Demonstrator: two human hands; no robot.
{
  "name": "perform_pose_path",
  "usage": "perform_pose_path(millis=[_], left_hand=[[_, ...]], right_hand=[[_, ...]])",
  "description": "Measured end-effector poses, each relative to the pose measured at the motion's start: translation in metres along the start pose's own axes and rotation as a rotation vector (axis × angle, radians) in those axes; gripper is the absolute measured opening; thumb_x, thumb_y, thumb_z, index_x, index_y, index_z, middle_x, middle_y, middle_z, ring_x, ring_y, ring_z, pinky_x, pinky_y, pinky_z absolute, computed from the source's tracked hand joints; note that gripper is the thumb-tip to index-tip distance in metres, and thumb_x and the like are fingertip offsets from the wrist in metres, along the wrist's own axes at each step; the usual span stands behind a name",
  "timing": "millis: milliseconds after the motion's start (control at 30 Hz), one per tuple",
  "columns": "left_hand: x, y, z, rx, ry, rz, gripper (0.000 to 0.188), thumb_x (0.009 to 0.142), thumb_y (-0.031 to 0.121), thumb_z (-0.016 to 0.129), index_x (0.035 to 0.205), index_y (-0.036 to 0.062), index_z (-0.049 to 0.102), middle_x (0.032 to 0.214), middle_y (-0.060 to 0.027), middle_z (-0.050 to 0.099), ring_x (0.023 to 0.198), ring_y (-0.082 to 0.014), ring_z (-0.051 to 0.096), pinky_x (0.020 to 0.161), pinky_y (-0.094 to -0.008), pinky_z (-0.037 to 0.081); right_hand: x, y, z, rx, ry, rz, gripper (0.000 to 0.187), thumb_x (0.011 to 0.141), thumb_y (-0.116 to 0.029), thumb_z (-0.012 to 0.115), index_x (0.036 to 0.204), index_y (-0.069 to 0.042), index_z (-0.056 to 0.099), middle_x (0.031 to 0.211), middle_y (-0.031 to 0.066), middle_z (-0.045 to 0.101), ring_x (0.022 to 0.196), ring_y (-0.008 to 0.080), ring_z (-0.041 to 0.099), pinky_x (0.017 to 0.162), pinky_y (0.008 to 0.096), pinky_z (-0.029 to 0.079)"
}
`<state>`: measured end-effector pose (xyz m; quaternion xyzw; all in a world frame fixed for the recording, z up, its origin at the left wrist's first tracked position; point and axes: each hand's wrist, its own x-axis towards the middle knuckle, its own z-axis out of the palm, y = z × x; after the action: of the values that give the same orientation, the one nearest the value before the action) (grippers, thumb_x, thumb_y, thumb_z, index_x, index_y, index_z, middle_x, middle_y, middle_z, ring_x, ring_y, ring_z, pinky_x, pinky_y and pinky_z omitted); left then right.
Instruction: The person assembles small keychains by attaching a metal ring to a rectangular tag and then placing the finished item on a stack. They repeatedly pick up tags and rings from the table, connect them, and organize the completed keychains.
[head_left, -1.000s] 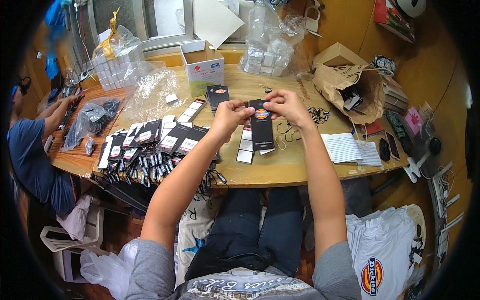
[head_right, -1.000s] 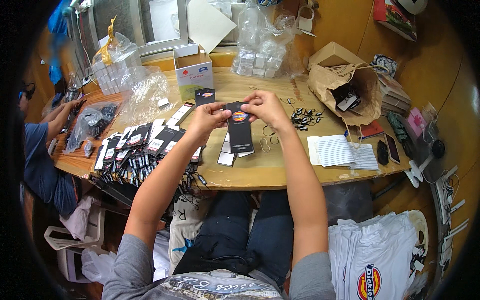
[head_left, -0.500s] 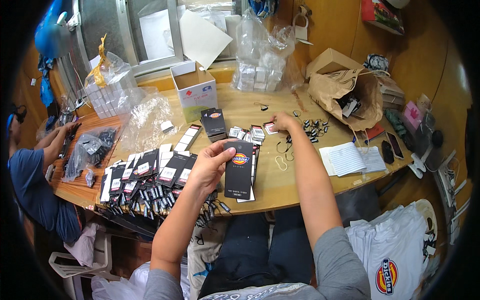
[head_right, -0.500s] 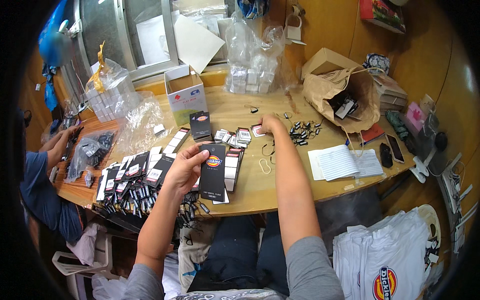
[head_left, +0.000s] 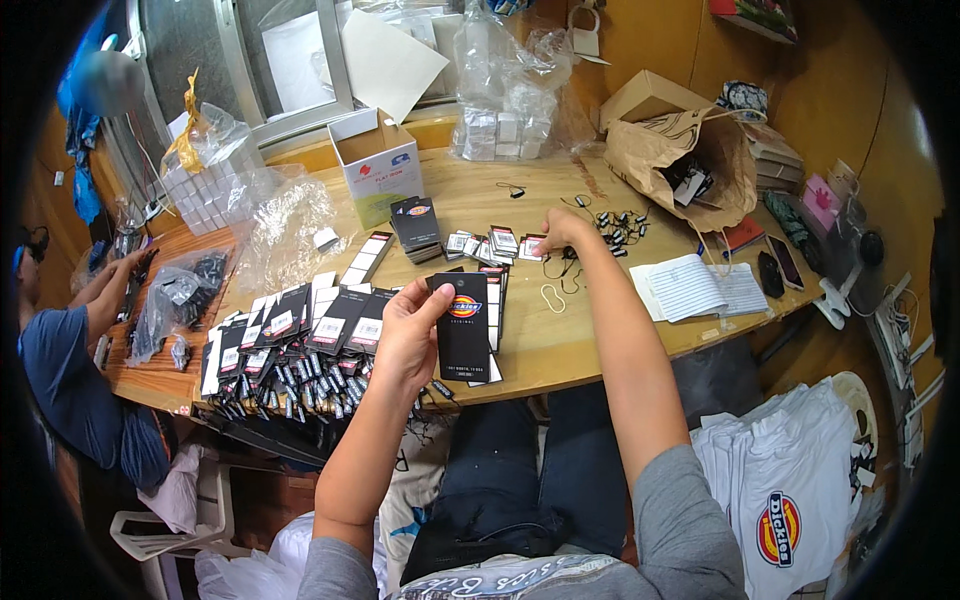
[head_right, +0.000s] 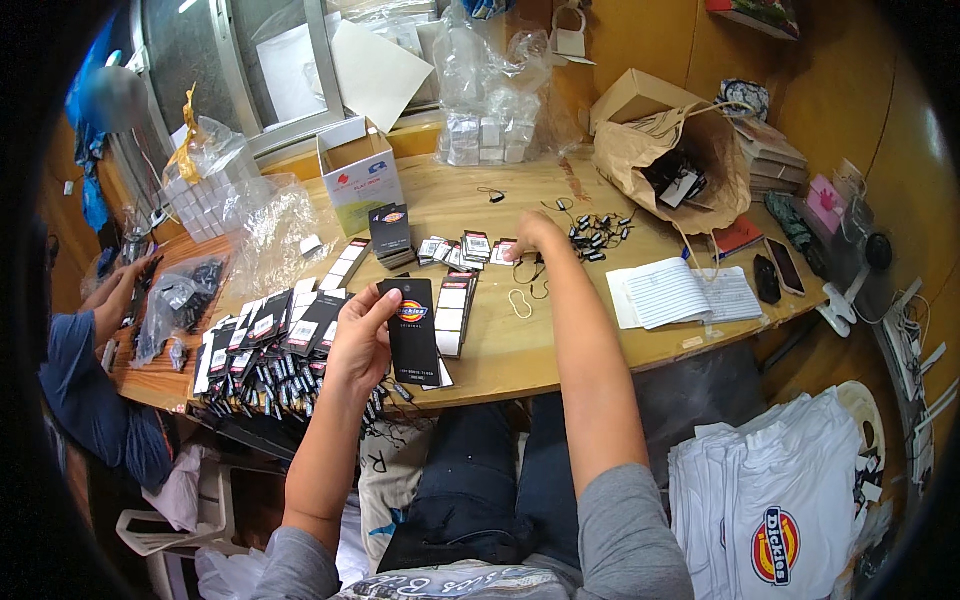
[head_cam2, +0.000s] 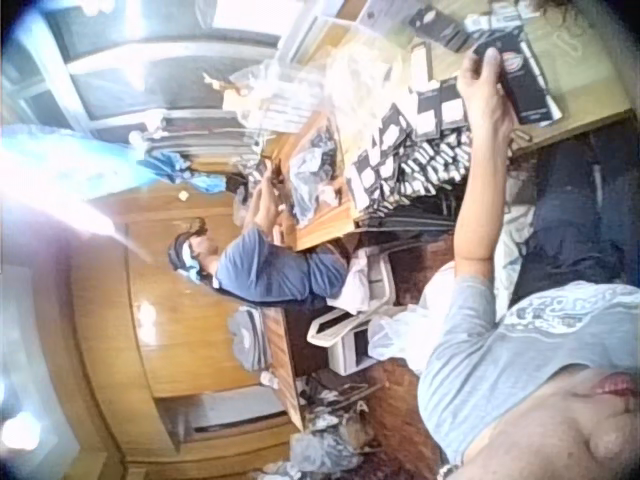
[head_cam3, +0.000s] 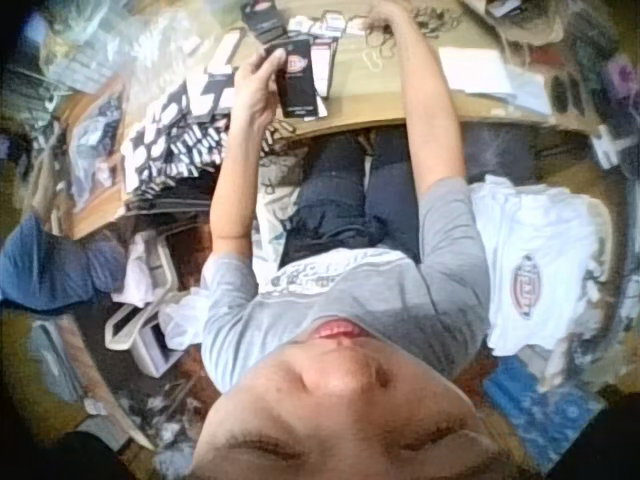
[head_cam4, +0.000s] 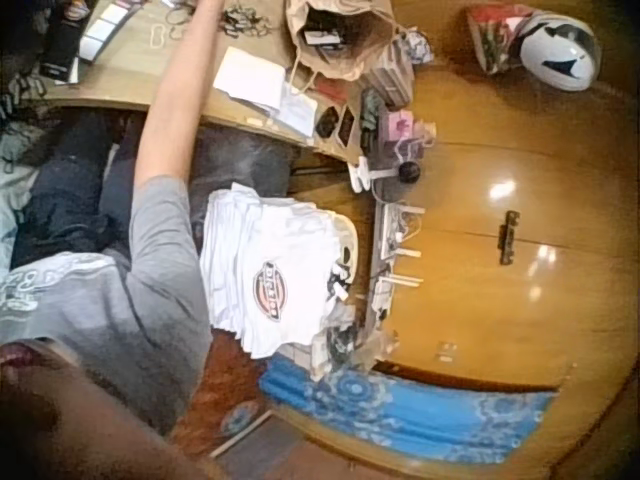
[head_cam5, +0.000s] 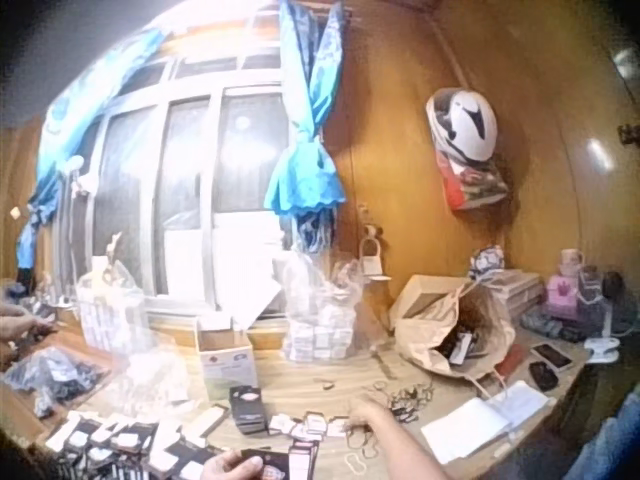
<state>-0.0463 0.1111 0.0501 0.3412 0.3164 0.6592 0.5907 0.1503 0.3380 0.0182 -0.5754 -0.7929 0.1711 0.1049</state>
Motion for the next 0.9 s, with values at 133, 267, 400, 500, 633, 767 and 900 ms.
perform_pose_path(millis=[133, 267, 400, 500, 633, 767, 900], left_hand=[[-0.003, -0.005, 0.009, 0.038, 0.032, 0.071, 0.013, 0.079, 0.005, 0.053, 0.09, 0.0001, 0.049, 0.081, -0.0067, 0.057, 0.073, -0.0106, 0.055, 0.064, -0.0228, 0.047], [-0.004, -0.01, 0.012, 0.074, 0.057, 0.105, 0.012, 0.079, 0.005, 0.052, 0.09, -0.0005, 0.049, 0.079, -0.0068, 0.058, 0.069, -0.01, 0.055, 0.062, -0.0216, 0.047], [-0.001, -0.017, 0.015, 0.12, 0.074, 0.139, 0.011, 0.081, 0.004, 0.049, 0.091, -0.0011, 0.048, 0.077, -0.007, 0.059, 0.064, -0.009, 0.055, 0.059, -0.0199, 0.046], [-0.001, -0.024, 0.008, 0.179, 0.118, 0.203, 0.011, 0.081, 0.003, 0.047, 0.092, -0.0018, 0.048, 0.077, -0.007, 0.059, 0.063, -0.0079, 0.055, 0.057, -0.019, 0.046], [-0.003, -0.031, 0.021, 0.248, 0.103, 0.223, 0.013, 0.081, 0.003, 0.048, 0.092, -0.0036, 0.05, 0.078, -0.0058, 0.059, 0.064, -0.0065, 0.053, 0.057, -0.0188, 0.044], [-0.008, -0.043, 0.026, 0.252, 0.082, 0.223, 0.012, 0.079, 0.004, 0.052, 0.089, -0.0032, 0.052, 0.076, -0.0039, 0.058, 0.065, -0.0055, 0.051, 0.059, -0.0177, 0.042], [-0.015, -0.034, 0.032, 0.304, 0.07, 0.2, 0.014, 0.078, 0.005, 0.054, 0.088, -0.0038, 0.052, 0.075, -0.0038, 0.057, 0.064, -0.0047, 0.05, 0.058, -0.0167, 0.04]], right_hand=[[-0.003, -0.007, 0.0, -0.095, -0.073, 0.077, 0.055, 0.047, -0.025, 0.079, 0.09, 0.001, 0.056, 0.083, 0.0152, 0.059, 0.076, 0.0255, 0.056, 0.067, 0.0313, 0.043], [-0.004, 0.0, 0.008, 0.015, 0.057, 0.061, 0.048, 0.05, -0.018, 0.078, 0.088, 0.001, 0.055, 0.077, 0.0137, 0.059, 0.068, 0.0238, 0.056, 0.062, 0.0319, 0.044], [-0.007, 0.012, 0.006, 0.541, 0.187, 0.09, 0.03, 0.059, -0.007, 0.071, 0.084, 0.001, 0.055, 0.072, 0.01, 0.058, 0.06, 0.0154, 0.055, 0.055, 0.0258, 0.045], [-0.052, -0.026, -0.027, 1.07, 0.009, -0.144, 0.017, 0.066, -0.001, 0.064, 0.081, 0.001, 0.055, 0.07, 0.0062, 0.057, 0.057, 0.0083, 0.052, 0.052, 0.0195, 0.043], [-0.125, -0.068, -0.04, 1.01, -0.137, -0.426, 0.009, 0.071, -0.002, 0.06, 0.079, 0.001, 0.056, 0.069, 0.0043, 0.057, 0.057, 0.0065, 0.051, 0.052, 0.0181, 0.042], [-0.141, -0.079, -0.024, 0.81, -0.019, -0.559, 0.01, 0.069, -0.002, 0.06, 0.079, 0.002, 0.058, 0.069, 0.0037, 0.058, 0.061, 0.0088, 0.053, 0.056, 0.0195, 0.042], [-0.104, -0.03, -0.036, 0.332, 0.183, -0.219, 0.015, 0.063, -0.003, 0.062, 0.078, -0.003, 0.062, 0.07, 0.0066, 0.057, 0.069, 0.0192, 0.053, 0.065, 0.0275, 0.042]])
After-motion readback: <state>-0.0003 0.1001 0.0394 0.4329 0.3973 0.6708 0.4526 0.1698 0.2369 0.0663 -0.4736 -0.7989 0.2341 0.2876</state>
